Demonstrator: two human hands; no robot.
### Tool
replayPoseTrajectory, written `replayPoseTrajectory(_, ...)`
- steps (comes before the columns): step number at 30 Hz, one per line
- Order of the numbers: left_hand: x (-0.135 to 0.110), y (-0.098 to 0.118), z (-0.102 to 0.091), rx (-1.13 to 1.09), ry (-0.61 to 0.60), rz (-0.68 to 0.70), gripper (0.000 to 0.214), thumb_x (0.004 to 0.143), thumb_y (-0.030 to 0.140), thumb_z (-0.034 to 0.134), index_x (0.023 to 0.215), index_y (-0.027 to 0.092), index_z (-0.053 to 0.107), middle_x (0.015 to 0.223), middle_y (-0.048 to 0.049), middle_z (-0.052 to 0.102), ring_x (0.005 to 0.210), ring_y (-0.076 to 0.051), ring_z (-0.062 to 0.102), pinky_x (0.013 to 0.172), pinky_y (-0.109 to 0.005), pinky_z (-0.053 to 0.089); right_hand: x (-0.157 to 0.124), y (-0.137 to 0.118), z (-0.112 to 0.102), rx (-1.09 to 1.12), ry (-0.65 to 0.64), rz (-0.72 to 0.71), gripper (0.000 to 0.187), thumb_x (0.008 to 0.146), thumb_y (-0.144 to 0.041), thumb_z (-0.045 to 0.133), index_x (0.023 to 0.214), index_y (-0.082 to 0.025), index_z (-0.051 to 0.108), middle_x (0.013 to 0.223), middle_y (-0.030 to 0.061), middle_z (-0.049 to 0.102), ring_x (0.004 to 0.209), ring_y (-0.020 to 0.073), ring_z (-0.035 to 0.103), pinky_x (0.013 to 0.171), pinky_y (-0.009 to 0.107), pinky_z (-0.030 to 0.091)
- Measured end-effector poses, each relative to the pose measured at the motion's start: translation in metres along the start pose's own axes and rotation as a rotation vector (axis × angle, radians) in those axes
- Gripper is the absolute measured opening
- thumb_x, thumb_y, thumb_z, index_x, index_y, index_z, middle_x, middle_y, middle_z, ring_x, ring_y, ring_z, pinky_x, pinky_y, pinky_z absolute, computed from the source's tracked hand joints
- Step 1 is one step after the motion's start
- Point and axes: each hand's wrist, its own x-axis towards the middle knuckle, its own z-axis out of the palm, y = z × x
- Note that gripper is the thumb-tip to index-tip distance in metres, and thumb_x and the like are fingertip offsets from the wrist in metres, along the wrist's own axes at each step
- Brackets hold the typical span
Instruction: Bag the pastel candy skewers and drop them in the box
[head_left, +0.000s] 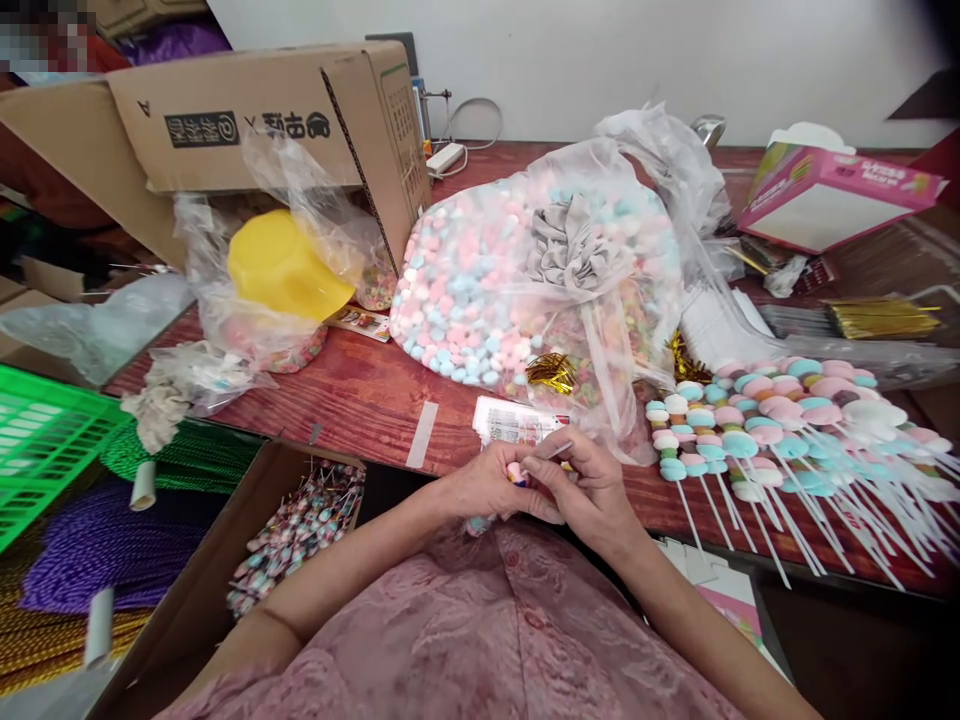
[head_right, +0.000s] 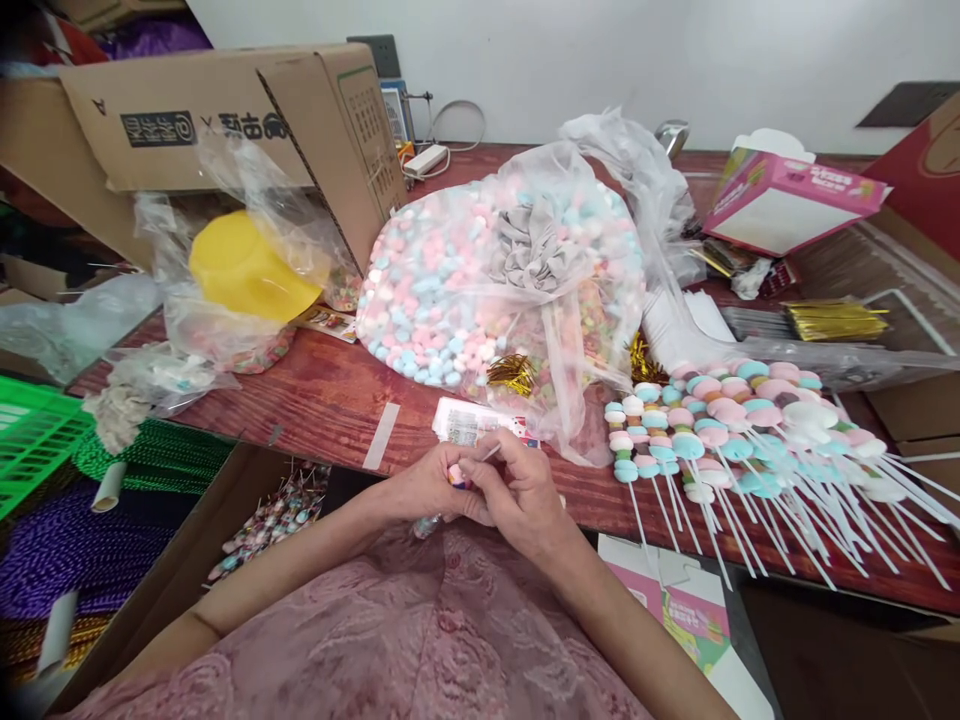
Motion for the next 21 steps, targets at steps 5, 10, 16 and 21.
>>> replayPoseTrajectory(5, -0.005, 0.008, -0.009, 0.173, 0.086, 0.14, 0.057, 0.054, 0.036, 0.09, 0.102, 0.016, 0.066, 0.085, 0.0015, 0.062, 0.075, -0.013, 0.054, 0.069, -0.023, 0.043, 0.004, -0.004, -0.021, 0.093, 0.195, 0.03, 0.01, 0.083, -0.028, 0.07, 0.076, -0.022, 0.066, 0.065, -0.0026, 0.064, 0.058, 0.0116, 0.057, 0.055, 0.023, 0.045)
replayPoseTrajectory(10, -0.006, 0.002, -0.008, 0.396, 0.187, 0.134, 0.025, 0.07, 0.033, 0.078, 0.085, 0.013, 0.07, 0.072, 0.0039, 0.057, 0.071, -0.012, 0.049, 0.069, -0.023, 0.04, 0.005, -0.015, -0.037, 0.009, 0.263, -0.031, 0.014, 0.079, -0.028, 0.075, 0.071, -0.02, 0.066, 0.061, -0.0025, 0.063, 0.054, 0.0108, 0.056, 0.052, 0.022, 0.044)
replayPoseTrajectory(16, -0.005, -0.001, 0.003, 0.37, 0.241, 0.201, 0.023, 0.073, 0.03, 0.076, 0.087, 0.015, 0.07, 0.078, 0.0028, 0.062, 0.073, -0.012, 0.052, 0.069, -0.022, 0.041, 0.001, -0.01, -0.023, -0.13, 0.201, -0.065, 0.018, 0.084, -0.03, 0.069, 0.07, -0.02, 0.063, 0.061, -0.0023, 0.061, 0.055, 0.0116, 0.055, 0.052, 0.023, 0.043)
replayPoseTrajectory(21, 0.002, -0.007, 0.009, 0.409, 0.249, 0.267, 0.017, 0.073, 0.023, 0.073, 0.086, 0.013, 0.069, 0.076, 0.0024, 0.062, 0.071, -0.012, 0.052, 0.066, -0.022, 0.041, -0.005, 0.006, -0.002, -0.176, 0.021, -0.032, 0.024, 0.089, -0.028, 0.061, 0.067, -0.02, 0.059, 0.058, -0.0038, 0.056, 0.053, 0.0103, 0.05, 0.053, 0.024, 0.038)
